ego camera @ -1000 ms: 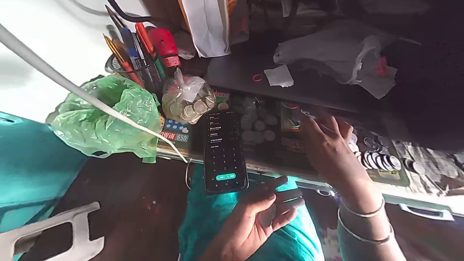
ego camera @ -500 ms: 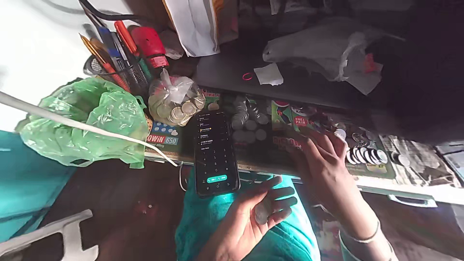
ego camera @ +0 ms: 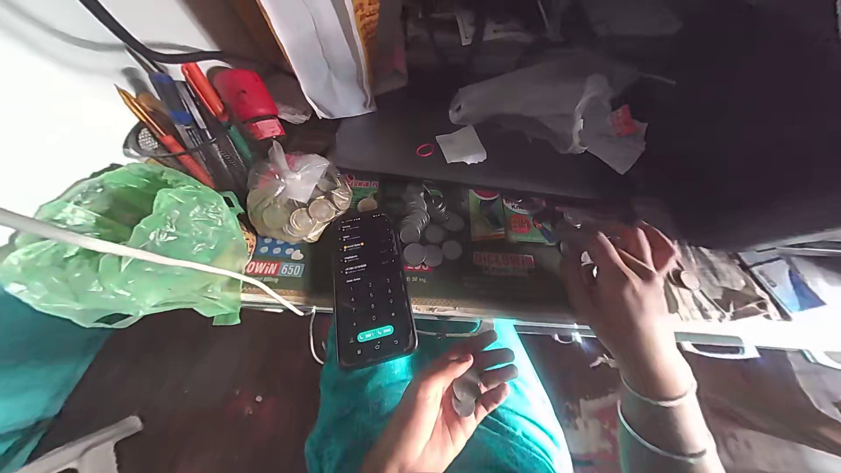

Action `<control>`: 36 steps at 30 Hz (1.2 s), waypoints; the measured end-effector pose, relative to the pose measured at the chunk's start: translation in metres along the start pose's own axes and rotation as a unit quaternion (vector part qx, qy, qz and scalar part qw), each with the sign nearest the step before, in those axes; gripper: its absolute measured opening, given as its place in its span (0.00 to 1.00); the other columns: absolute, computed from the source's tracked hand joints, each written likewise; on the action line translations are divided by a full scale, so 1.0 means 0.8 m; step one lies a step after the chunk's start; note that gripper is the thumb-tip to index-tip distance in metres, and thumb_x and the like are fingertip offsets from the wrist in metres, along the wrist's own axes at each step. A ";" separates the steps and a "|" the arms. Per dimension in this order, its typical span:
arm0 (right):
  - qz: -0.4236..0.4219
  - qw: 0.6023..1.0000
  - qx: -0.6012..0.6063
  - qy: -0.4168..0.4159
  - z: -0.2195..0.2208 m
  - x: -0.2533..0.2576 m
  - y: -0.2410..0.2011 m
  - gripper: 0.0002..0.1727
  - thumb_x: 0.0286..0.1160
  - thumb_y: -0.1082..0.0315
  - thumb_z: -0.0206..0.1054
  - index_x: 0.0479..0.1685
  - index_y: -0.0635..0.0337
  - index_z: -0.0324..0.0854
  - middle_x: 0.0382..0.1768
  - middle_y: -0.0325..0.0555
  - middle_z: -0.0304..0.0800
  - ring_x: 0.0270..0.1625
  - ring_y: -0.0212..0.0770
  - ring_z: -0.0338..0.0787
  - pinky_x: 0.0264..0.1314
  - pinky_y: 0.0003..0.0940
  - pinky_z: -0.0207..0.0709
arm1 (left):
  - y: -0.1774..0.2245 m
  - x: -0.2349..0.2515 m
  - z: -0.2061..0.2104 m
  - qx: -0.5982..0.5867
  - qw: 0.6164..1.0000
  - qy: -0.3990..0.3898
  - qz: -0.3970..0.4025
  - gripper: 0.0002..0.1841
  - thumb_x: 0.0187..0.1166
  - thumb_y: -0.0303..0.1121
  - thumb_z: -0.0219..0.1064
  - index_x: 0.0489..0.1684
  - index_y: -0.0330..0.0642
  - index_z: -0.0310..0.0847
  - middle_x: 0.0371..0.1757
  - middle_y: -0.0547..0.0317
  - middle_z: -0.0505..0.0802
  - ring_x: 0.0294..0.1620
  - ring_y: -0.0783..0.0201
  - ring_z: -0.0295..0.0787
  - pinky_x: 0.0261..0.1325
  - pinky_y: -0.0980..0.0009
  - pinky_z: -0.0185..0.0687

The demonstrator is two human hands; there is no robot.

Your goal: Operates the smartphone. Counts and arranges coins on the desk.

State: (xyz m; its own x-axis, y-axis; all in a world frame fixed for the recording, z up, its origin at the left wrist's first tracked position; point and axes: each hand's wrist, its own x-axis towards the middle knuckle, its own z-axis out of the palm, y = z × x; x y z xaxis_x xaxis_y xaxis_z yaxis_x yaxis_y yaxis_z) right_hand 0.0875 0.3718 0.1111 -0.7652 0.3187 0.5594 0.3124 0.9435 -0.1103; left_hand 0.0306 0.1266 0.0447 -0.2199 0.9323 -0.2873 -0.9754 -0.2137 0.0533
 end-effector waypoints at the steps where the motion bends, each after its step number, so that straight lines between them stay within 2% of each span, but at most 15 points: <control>1: -0.004 1.000 0.001 -0.019 0.007 0.010 -0.005 0.17 0.85 0.62 0.56 0.55 0.62 0.88 0.47 0.53 0.95 0.63 0.62 0.87 0.79 0.73 0.53 | -0.001 0.001 -0.002 -0.001 1.000 -0.006 -0.001 0.23 0.92 0.28 0.39 0.76 0.32 0.74 0.66 0.40 0.90 0.67 0.51 0.89 0.72 0.62 0.82; 2: -0.004 0.999 -0.003 -0.047 0.013 0.019 -0.010 0.18 0.86 0.61 0.55 0.58 0.61 0.86 0.51 0.53 0.95 0.70 0.63 0.84 0.81 0.73 0.52 | -0.001 0.001 -0.002 0.001 1.000 -0.009 0.000 0.23 0.92 0.28 0.39 0.76 0.32 0.74 0.66 0.40 0.90 0.67 0.51 0.89 0.73 0.61 0.82; 4: -0.001 0.996 -0.010 -0.089 0.024 0.030 -0.021 0.18 0.86 0.64 0.53 0.60 0.64 0.83 0.52 0.57 0.94 0.73 0.66 0.82 0.82 0.74 0.50 | -0.001 0.001 -0.002 0.008 1.000 -0.012 0.001 0.23 0.91 0.28 0.38 0.77 0.32 0.73 0.66 0.40 0.90 0.67 0.51 0.89 0.73 0.62 0.82; 7: -0.010 0.996 -0.015 -0.087 0.022 0.022 -0.035 0.17 0.84 0.66 0.53 0.53 0.66 0.85 0.46 0.57 0.94 0.64 0.64 0.88 0.79 0.74 0.55 | 0.001 0.000 -0.004 0.009 1.000 -0.022 0.008 0.24 0.92 0.29 0.38 0.77 0.32 0.74 0.66 0.41 0.90 0.68 0.51 0.89 0.74 0.61 0.81; 10: -0.020 0.998 -0.006 -0.054 0.000 -0.006 -0.036 0.17 0.82 0.66 0.54 0.53 0.62 0.87 0.42 0.50 0.95 0.56 0.55 0.92 0.74 0.70 0.60 | 0.004 0.001 -0.004 0.005 1.000 -0.023 0.013 0.24 0.92 0.30 0.38 0.76 0.33 0.75 0.66 0.42 0.90 0.68 0.52 0.88 0.75 0.62 0.80; 12: 0.001 0.999 -0.007 -0.044 -0.012 -0.018 -0.021 0.16 0.80 0.67 0.54 0.50 0.62 0.88 0.45 0.51 0.95 0.56 0.56 0.90 0.74 0.70 0.58 | 0.005 0.002 -0.005 0.004 1.000 -0.022 0.013 0.24 0.93 0.30 0.38 0.76 0.32 0.75 0.66 0.42 0.90 0.69 0.51 0.88 0.75 0.62 0.80; 14: 0.022 0.999 -0.026 -0.031 -0.017 -0.013 -0.007 0.16 0.80 0.66 0.54 0.47 0.62 0.88 0.41 0.52 0.94 0.54 0.60 0.90 0.71 0.71 0.60 | 0.005 0.002 -0.004 0.002 1.000 -0.022 0.007 0.23 0.93 0.30 0.39 0.76 0.32 0.76 0.66 0.41 0.90 0.69 0.51 0.88 0.75 0.61 0.80; 17: 0.015 0.999 -0.014 -0.026 -0.006 0.014 -0.009 0.15 0.79 0.67 0.56 0.48 0.65 0.88 0.43 0.57 0.93 0.57 0.66 0.88 0.71 0.76 0.57 | 0.007 0.004 0.000 0.003 1.000 -0.018 0.000 0.23 0.92 0.29 0.39 0.76 0.32 0.75 0.66 0.40 0.90 0.69 0.50 0.89 0.75 0.61 0.81; 20: -0.025 0.998 0.004 -0.051 0.019 0.040 -0.022 0.13 0.78 0.71 0.56 0.49 0.62 0.86 0.40 0.53 0.92 0.58 0.61 0.88 0.71 0.73 0.58 | 0.007 0.002 0.002 0.010 1.000 -0.023 0.009 0.23 0.92 0.29 0.40 0.76 0.32 0.75 0.65 0.41 0.90 0.68 0.51 0.89 0.74 0.61 0.81; 23: -0.031 0.994 -0.006 -0.102 0.030 0.053 -0.031 0.12 0.75 0.75 0.57 0.52 0.62 0.83 0.37 0.53 0.91 0.59 0.62 0.87 0.70 0.71 0.61 | 0.007 -0.001 -0.001 0.006 0.999 -0.026 0.018 0.23 0.92 0.29 0.39 0.75 0.32 0.74 0.65 0.41 0.90 0.67 0.51 0.89 0.74 0.61 0.81; 27: -0.036 0.996 0.001 -0.078 0.025 0.034 -0.044 0.11 0.74 0.75 0.57 0.47 0.63 0.84 0.35 0.53 0.91 0.51 0.63 0.89 0.64 0.71 0.64 | 0.006 0.000 -0.005 -0.009 1.000 -0.013 0.009 0.23 0.92 0.29 0.40 0.75 0.32 0.76 0.65 0.40 0.91 0.68 0.50 0.89 0.74 0.61 0.81; 31: -0.023 0.998 0.031 -0.058 0.017 0.016 -0.043 0.17 0.77 0.71 0.51 0.54 0.59 0.85 0.46 0.46 0.95 0.63 0.56 0.86 0.68 0.64 0.60 | 0.009 0.002 -0.004 0.003 1.000 -0.008 0.005 0.24 0.92 0.29 0.39 0.74 0.32 0.77 0.64 0.41 0.91 0.67 0.51 0.90 0.74 0.62 0.82; 33: -0.019 0.997 0.019 -0.074 0.021 0.020 -0.041 0.16 0.75 0.73 0.54 0.56 0.60 0.84 0.47 0.49 0.94 0.69 0.61 0.83 0.70 0.68 0.60 | 0.008 0.004 -0.005 0.004 1.000 -0.001 0.003 0.24 0.92 0.29 0.39 0.74 0.31 0.77 0.64 0.41 0.91 0.67 0.51 0.90 0.74 0.62 0.82; 34: -0.021 0.996 0.012 -0.083 0.023 0.022 -0.043 0.15 0.75 0.74 0.56 0.55 0.62 0.83 0.46 0.52 0.94 0.68 0.64 0.84 0.69 0.70 0.62 | 0.008 0.004 -0.005 0.006 1.000 0.000 0.004 0.24 0.92 0.29 0.39 0.73 0.31 0.77 0.64 0.41 0.92 0.67 0.51 0.90 0.74 0.62 0.82; 36: -0.039 0.996 -0.003 -0.076 0.027 0.020 -0.054 0.11 0.77 0.75 0.58 0.51 0.64 0.84 0.39 0.52 0.95 0.59 0.65 0.89 0.64 0.71 0.67 | 0.007 0.005 -0.004 0.011 1.000 -0.010 0.009 0.23 0.92 0.30 0.40 0.73 0.32 0.78 0.64 0.41 0.92 0.67 0.51 0.90 0.73 0.62 0.82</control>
State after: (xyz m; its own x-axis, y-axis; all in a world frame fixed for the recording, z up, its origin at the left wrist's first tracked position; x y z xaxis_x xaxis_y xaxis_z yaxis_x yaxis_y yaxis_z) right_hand 0.0498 0.3376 0.1069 -0.8635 0.2552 0.4350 0.2521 0.9654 -0.0659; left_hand 0.0240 0.1277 0.0406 -0.2378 0.9338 -0.2674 -0.9712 -0.2246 0.0792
